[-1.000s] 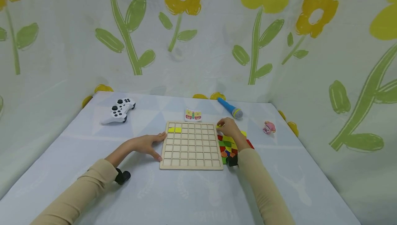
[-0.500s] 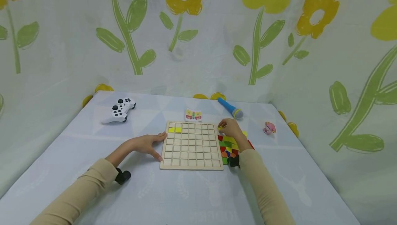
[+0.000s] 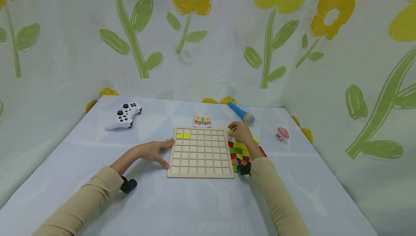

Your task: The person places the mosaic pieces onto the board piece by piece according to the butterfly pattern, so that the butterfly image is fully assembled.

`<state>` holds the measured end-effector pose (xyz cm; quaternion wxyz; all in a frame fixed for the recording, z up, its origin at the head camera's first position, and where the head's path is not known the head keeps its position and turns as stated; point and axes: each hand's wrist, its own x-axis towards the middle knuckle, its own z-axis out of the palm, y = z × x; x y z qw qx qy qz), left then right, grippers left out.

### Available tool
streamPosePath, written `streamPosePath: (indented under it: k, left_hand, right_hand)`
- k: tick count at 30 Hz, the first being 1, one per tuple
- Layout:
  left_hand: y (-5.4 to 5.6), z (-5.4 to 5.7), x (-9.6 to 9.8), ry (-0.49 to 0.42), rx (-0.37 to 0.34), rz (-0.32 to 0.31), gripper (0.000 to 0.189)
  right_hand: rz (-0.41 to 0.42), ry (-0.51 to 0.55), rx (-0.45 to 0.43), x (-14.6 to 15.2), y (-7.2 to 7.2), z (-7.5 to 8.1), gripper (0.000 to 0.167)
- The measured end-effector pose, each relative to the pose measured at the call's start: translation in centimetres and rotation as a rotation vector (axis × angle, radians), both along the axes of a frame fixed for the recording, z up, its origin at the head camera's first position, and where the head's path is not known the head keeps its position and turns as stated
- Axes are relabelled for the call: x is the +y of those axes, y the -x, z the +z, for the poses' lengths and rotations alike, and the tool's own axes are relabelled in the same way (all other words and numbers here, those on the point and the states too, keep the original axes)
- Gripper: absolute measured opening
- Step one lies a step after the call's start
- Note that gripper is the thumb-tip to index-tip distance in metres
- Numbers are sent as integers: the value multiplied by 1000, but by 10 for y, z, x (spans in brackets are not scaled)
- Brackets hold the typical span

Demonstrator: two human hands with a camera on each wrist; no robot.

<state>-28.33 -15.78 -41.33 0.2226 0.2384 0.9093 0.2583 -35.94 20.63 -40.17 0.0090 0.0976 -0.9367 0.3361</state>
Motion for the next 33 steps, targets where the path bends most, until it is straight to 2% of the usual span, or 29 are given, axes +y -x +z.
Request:
streamPosePath:
  k: [9, 19, 28, 33]
  left_hand:
    - [1, -2, -2, -6, -11, 6, 107]
    - [1, 0, -2, -2, -6, -1, 107]
    - [1, 0, -2, 2, 7, -16, 106]
    - [0, 1, -2, -5, -1, -16, 105]
  right_hand:
    - [119, 32, 3, -32, -3, 2, 26]
    - [214, 45, 2, -72, -6, 0, 23]
    - [332, -44, -24, -102, -3, -7, 21]
    - [340, -68, -49, -115, -3, -7, 20]
